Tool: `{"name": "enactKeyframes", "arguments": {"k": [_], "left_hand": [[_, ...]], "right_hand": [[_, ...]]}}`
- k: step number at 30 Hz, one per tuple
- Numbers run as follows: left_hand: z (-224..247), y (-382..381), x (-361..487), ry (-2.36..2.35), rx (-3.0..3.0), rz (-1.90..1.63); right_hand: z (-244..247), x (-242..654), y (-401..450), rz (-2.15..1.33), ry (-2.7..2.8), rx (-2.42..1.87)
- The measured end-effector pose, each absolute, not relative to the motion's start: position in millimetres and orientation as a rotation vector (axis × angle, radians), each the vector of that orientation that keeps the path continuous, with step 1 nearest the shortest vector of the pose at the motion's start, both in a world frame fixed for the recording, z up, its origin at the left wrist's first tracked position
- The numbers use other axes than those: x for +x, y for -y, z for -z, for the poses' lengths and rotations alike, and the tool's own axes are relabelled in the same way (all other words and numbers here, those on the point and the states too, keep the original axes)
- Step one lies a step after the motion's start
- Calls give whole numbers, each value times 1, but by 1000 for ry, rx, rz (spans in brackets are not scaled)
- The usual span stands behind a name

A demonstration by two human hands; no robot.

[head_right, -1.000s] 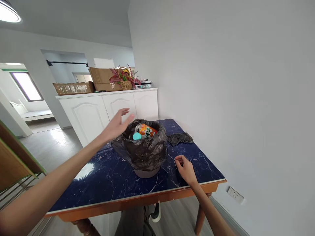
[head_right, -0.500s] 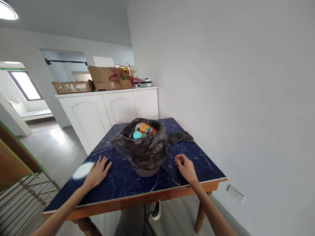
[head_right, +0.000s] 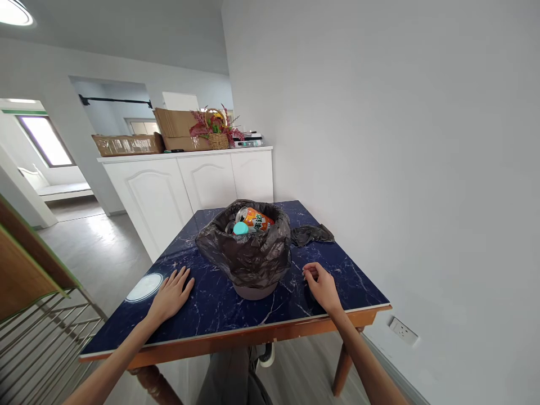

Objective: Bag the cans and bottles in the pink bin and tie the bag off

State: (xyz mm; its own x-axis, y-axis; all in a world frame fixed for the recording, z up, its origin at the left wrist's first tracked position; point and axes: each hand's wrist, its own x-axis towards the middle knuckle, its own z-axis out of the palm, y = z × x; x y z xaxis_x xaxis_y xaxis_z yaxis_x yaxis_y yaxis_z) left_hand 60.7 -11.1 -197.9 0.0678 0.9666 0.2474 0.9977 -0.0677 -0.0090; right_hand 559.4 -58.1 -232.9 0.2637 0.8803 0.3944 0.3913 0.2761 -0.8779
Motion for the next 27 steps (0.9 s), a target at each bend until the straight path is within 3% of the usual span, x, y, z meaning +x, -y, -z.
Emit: {"name": "enactKeyframes", "arguments": {"k": [27], "left_hand": [[205, 6, 55, 2004, -2159, 305]], "right_hand": [[234, 560, 58, -520, 1329, -1331]]}}
